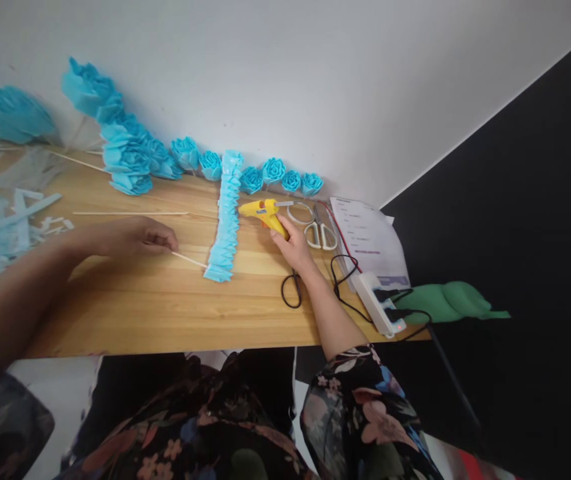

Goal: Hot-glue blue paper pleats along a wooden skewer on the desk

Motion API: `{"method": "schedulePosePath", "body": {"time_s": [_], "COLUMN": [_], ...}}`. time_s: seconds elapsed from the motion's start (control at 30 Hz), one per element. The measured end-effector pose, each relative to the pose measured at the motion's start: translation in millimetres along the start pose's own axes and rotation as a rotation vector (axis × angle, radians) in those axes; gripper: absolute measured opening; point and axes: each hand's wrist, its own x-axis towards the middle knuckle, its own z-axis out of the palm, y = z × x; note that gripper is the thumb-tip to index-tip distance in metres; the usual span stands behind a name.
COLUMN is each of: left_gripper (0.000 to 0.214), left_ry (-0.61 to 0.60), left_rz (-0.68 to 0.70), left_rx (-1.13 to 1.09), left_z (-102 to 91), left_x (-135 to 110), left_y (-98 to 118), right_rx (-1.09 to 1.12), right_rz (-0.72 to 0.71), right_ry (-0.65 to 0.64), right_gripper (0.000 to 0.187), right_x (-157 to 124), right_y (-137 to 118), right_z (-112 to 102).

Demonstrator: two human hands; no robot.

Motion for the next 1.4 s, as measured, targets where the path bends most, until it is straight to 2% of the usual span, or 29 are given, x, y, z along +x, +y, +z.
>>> {"method": "schedulePosePath", "body": {"time_s": [0.3,0.47,0.77,1.13,1.4], "left_gripper": [0.055,0.056,0.058,0.057,0.049], "left_ry": [-0.024,-0.015,0.072,0.054,0.075], "left_rz": [-0.028,-0.030,0.098,0.158,0.114], "left_rx": [-0.011,-0.031,-0.015,0.002,-0.034], "left_z": [-0.9,-0.5,-6.2,-4.2,1.0], "left_x": [2.8,1.3,-4.2,-3.3,4.6], "left_y": [-4.2,0.0,15.2,5.5,-1.4], "right_rx": [0.227,0.148,0.083,0.073,0.054], "right_rz": [0.079,0.064,0.085,0.084,0.090], "right_ry": [0.002,-0.024,-0.040,-0.047,-0.052], "right_gripper": [0.072,0.076,0.077,0.075,0.069], "right_x": [-1.3,-1.8,-1.5,-2.3,-0.3], "right_y": [-3.1,-5.7,-4.3,-2.4,1.1], "right_z": [3.2,4.5,3.9,3.6,3.8]}}
